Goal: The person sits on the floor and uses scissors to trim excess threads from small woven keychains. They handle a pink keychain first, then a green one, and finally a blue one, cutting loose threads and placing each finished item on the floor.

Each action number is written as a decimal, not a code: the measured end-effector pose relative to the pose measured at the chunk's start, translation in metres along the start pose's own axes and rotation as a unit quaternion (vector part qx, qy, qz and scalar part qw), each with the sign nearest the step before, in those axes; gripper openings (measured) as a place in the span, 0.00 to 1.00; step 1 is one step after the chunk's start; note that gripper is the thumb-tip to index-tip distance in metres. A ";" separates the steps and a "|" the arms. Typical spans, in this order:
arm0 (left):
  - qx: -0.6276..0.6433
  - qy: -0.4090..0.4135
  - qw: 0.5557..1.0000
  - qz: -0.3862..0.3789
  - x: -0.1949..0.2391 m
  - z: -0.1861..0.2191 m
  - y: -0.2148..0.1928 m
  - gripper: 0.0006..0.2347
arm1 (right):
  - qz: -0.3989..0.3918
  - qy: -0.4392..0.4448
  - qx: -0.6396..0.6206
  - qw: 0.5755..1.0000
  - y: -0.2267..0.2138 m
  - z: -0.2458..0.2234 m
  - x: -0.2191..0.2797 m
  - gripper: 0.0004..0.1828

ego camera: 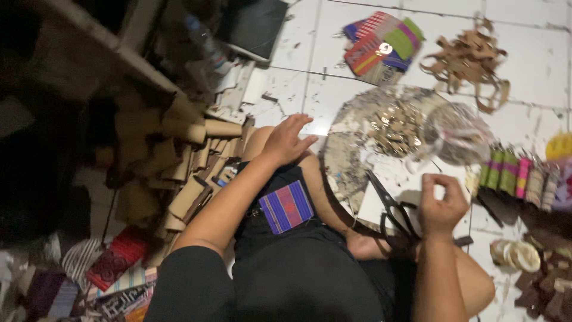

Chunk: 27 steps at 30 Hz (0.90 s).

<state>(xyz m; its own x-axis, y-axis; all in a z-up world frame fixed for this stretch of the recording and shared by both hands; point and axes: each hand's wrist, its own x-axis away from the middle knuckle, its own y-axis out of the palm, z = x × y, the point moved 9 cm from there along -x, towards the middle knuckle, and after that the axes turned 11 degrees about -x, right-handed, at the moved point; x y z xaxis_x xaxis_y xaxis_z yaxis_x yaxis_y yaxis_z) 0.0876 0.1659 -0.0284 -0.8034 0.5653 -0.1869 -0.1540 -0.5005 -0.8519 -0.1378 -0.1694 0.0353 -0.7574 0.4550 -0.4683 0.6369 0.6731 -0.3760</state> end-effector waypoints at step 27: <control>-0.069 -0.393 0.917 0.006 -0.018 -0.347 0.060 0.27 | -0.252 0.031 -0.090 0.963 0.177 -0.057 0.028 0.07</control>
<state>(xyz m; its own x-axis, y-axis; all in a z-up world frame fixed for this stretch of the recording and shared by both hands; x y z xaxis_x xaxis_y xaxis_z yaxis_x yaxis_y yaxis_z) 0.2927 0.3533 -0.2463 -0.9793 -0.1140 0.1674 -0.1117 -0.3853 -0.9160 -0.0545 -0.0045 0.0013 -0.9744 0.0742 -0.2123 0.1553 0.9047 -0.3966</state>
